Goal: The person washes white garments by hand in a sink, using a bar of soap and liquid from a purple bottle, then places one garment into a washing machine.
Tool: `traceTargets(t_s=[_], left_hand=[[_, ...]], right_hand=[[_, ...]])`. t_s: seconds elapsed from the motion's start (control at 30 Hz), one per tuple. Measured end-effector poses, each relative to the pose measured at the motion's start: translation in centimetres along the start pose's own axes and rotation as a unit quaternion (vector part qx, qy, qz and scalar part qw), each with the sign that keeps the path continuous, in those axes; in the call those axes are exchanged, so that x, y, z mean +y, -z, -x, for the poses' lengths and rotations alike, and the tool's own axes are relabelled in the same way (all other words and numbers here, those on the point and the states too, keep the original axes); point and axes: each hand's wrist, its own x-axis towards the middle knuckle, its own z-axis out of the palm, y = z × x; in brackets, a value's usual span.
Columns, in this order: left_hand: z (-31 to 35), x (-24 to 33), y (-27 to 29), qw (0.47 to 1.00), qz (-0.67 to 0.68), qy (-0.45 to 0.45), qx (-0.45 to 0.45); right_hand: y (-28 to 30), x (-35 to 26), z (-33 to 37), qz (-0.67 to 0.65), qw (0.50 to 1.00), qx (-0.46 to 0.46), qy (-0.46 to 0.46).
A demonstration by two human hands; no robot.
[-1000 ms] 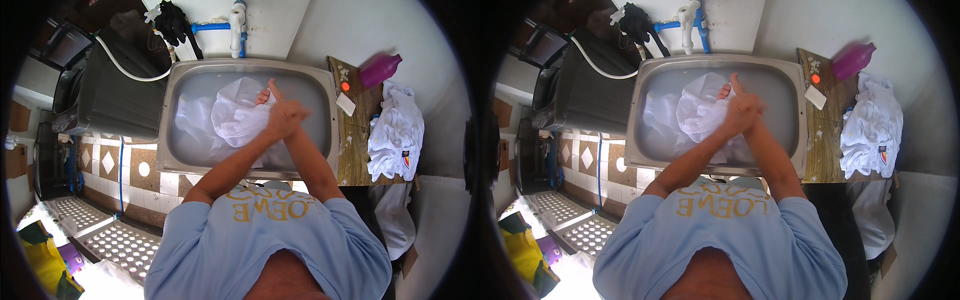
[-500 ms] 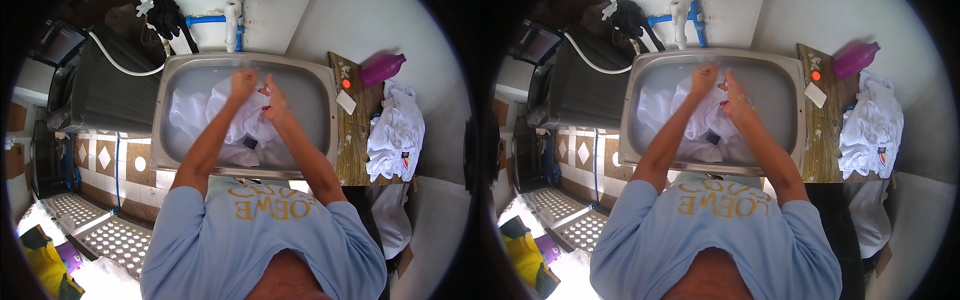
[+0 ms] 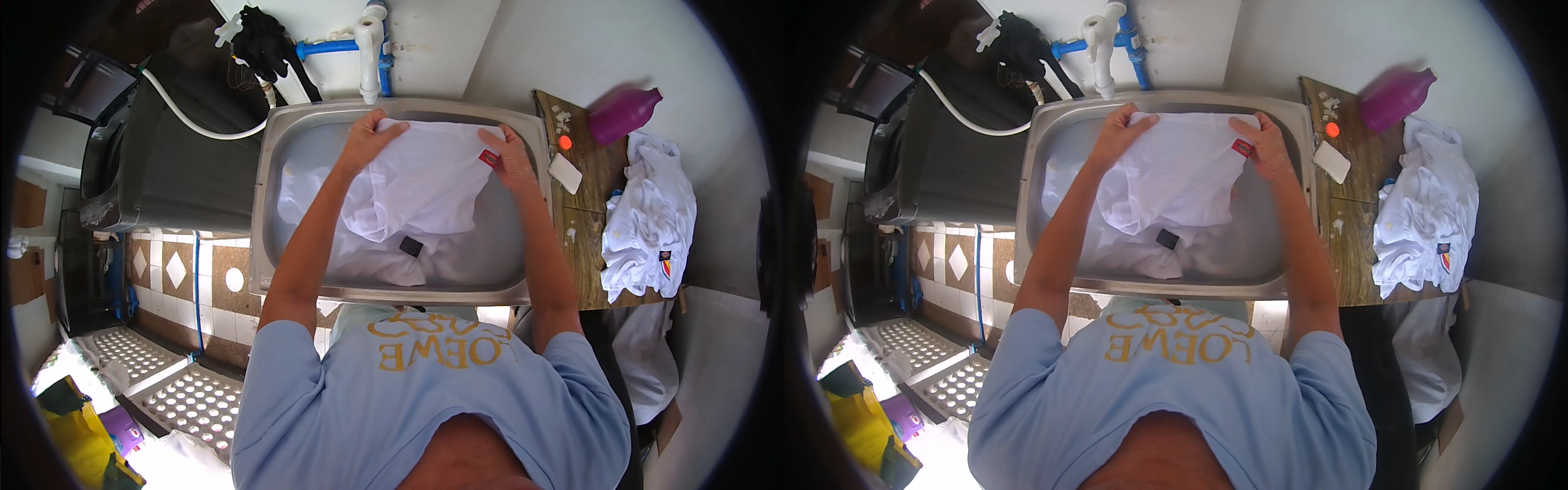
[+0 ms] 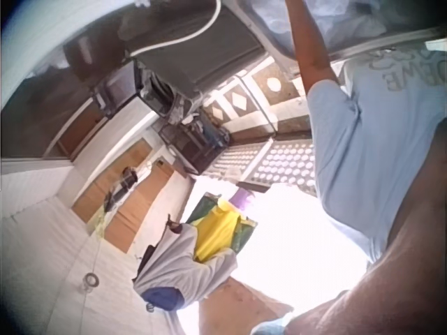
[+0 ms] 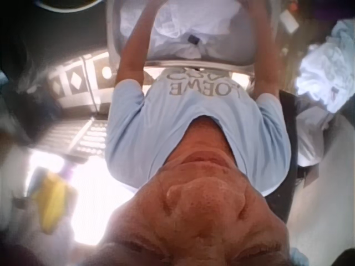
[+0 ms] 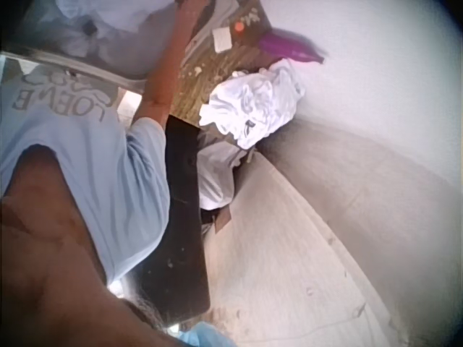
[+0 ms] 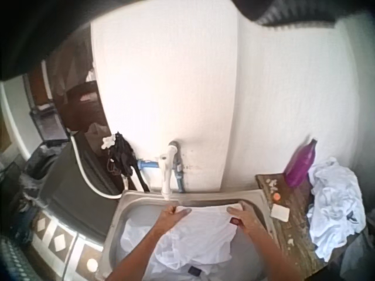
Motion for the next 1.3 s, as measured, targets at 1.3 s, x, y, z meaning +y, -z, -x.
traceTargets(t_s=[1.3], left_hand=[[-2.7,-3.0,-7.2,0.988,-0.037,-0.058,0.141]], right_hand=[[-7.2,2.4,-0.9,-0.147,0.961,0.033,-0.230]])
